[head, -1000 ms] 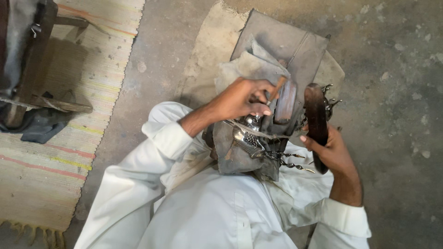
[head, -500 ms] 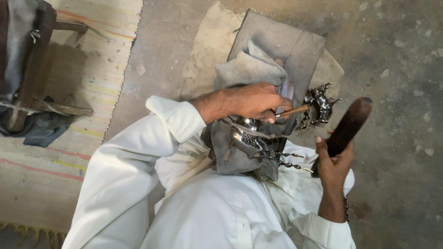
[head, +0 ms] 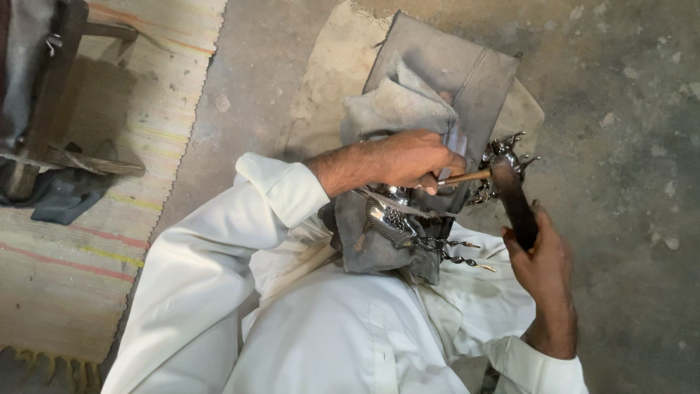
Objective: The person sits cross-legged on the floor with a wooden board on their lap and shapes silver metal animal figurines. They hold a small punch against the metal with one hand and strike it with a wooden mallet in the other, repositioning the figurine and punch repeatedly to work different areas of the pieces.
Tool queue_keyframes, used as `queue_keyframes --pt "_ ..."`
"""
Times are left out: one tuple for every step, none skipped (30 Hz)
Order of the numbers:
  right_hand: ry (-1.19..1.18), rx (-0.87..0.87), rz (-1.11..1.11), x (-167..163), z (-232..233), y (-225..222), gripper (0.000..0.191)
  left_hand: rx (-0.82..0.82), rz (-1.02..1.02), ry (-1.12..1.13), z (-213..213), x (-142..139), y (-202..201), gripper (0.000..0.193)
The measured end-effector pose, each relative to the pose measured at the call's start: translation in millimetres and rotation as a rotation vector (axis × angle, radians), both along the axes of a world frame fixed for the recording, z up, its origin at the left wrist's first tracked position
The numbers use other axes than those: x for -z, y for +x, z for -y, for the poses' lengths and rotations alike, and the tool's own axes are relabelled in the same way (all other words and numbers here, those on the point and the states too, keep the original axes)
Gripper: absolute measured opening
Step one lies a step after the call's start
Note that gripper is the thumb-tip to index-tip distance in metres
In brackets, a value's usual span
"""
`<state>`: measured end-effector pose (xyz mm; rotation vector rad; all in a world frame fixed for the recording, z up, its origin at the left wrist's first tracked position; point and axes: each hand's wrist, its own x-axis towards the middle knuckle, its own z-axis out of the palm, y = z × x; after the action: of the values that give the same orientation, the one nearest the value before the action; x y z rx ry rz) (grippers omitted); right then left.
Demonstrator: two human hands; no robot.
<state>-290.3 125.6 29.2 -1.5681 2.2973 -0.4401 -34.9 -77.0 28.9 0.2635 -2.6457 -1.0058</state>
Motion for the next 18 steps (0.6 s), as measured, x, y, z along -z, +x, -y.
queue_keyframes --pt "0.012 -0.052 -0.045 -1.3 2.2 -0.4 0.040 -0.084 -0.010 0.019 -1.5 -1.5 4.1 0.033" --pt "0.025 -0.096 -0.090 -3.1 4.4 -0.5 0.038 -0.160 -0.021 0.039 -5.4 -2.5 9.6 0.031" --pt "0.039 -0.136 -0.139 -6.0 5.7 -1.3 0.036 -0.232 -0.035 0.058 -9.6 -3.1 13.7 0.029" --pt "0.054 -0.119 -0.111 -9.0 7.9 -2.0 0.038 -0.312 -0.099 0.143 -15.2 -3.1 19.4 0.031" --pt "0.073 -0.106 -0.082 -11.4 10.0 -1.7 0.040 -0.395 -0.161 0.231 -23.5 -1.6 27.6 0.032" --pt "0.093 -0.091 -0.050 -13.6 12.0 -0.8 0.042 -0.477 -0.221 0.321 -31.7 0.7 34.2 0.034" --pt "0.067 -0.103 0.011 -15.4 14.9 0.2 0.042 -0.516 -0.231 0.350 -39.4 3.4 38.2 0.034" --pt "0.043 -0.117 0.071 -17.3 17.9 1.5 0.041 -0.557 -0.242 0.383 -47.3 6.8 41.4 0.035" --pt "0.020 -0.133 0.130 -19.4 21.8 2.3 0.041 -0.601 -0.254 0.416 -53.5 10.5 42.9 0.035" --pt "0.035 -0.141 0.056 -21.4 26.9 3.4 0.039 -0.628 -0.286 0.409 -57.7 14.1 42.9 0.035" --pt "0.048 -0.149 -0.017 -23.3 32.8 4.8 0.037 -0.655 -0.318 0.400 -61.0 17.4 42.4 0.034" --pt "0.058 -0.158 -0.090 -25.3 39.7 7.2 0.035 -0.682 -0.351 0.389 -63.2 20.4 42.2 0.034" --pt "-0.063 -0.179 -0.097 -27.4 45.5 10.7 0.033 -0.703 -0.350 0.349 -65.0 22.8 41.6 0.034" --pt "-0.184 -0.196 -0.103 -30.5 50.6 14.6 0.032 -0.722 -0.348 0.308 -66.5 24.4 40.7 0.035" --pt "-0.305 -0.210 -0.109 -34.8 55.5 18.1 0.030 -0.737 -0.346 0.269 -67.6 25.6 39.9 0.035" --pt "-0.366 -0.216 -0.063 -41.2 61.7 20.6 0.031 -0.734 -0.349 0.222 -68.5 26.1 39.9 0.034" --pt "-0.427 -0.222 -0.015 -49.1 69.2 22.0 0.032 -0.730 -0.352 0.177 -69.1 26.0 40.0 0.033" --pt "-0.485 -0.226 0.035 -57.0 75.6 23.9 0.033 -0.725 -0.352 0.133 -69.6 25.4 40.3 0.032"
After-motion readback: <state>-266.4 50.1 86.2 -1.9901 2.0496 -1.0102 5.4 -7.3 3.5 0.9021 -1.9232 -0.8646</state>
